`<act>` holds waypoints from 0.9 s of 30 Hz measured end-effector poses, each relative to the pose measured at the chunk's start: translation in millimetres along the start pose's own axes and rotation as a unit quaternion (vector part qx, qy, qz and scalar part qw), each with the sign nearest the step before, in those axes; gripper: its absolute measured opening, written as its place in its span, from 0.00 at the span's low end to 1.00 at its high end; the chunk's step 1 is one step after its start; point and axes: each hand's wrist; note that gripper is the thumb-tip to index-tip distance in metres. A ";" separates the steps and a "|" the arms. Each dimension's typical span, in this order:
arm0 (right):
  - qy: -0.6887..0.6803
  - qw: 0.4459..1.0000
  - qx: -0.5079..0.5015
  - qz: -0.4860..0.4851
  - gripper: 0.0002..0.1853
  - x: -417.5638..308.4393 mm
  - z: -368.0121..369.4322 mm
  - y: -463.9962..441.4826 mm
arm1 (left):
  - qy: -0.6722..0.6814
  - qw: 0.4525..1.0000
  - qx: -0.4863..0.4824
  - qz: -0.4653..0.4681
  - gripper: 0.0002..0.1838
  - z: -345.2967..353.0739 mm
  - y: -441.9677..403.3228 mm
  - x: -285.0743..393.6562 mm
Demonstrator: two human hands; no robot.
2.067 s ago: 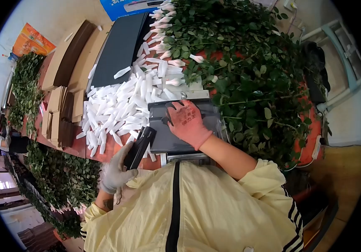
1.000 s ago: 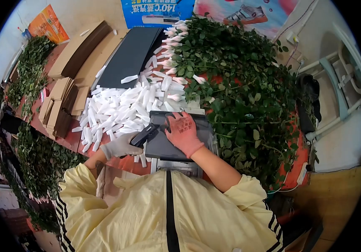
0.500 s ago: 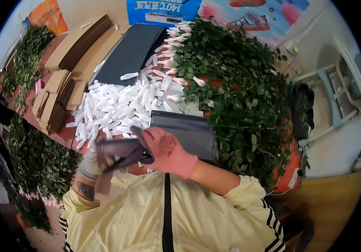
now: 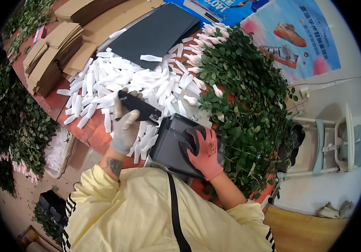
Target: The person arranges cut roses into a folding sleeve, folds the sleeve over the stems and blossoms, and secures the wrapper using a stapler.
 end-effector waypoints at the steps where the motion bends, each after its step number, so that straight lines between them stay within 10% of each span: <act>1: 0.003 1.000 -0.005 -0.001 0.34 -2.2 -0.6 -1.0 | -0.019 0.999 -0.023 0.012 0.36 -3.8 -8.6 -11.5; 9: -0.047 0.999 0.012 0.016 0.33 -8.9 -1.8 -5.4 | -0.034 0.991 -0.091 -0.087 0.46 -9.4 -29.8 -61.0; 16: -0.047 0.999 0.025 0.011 0.33 -5.1 2.6 -3.5 | -0.012 0.997 -0.034 -0.072 0.22 -17.1 -48.8 -77.6; 27: -0.036 0.999 0.033 -0.006 0.35 -1.2 6.0 -2.6 | 0.004 0.999 -0.025 -0.033 0.40 -0.3 -21.0 16.8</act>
Point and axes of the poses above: each hand's wrist, its own y-axis away from the middle knuckle, its own z-axis out of the palm, x = y × z, and after that the axes turned 6 degrees about -y, right-handed
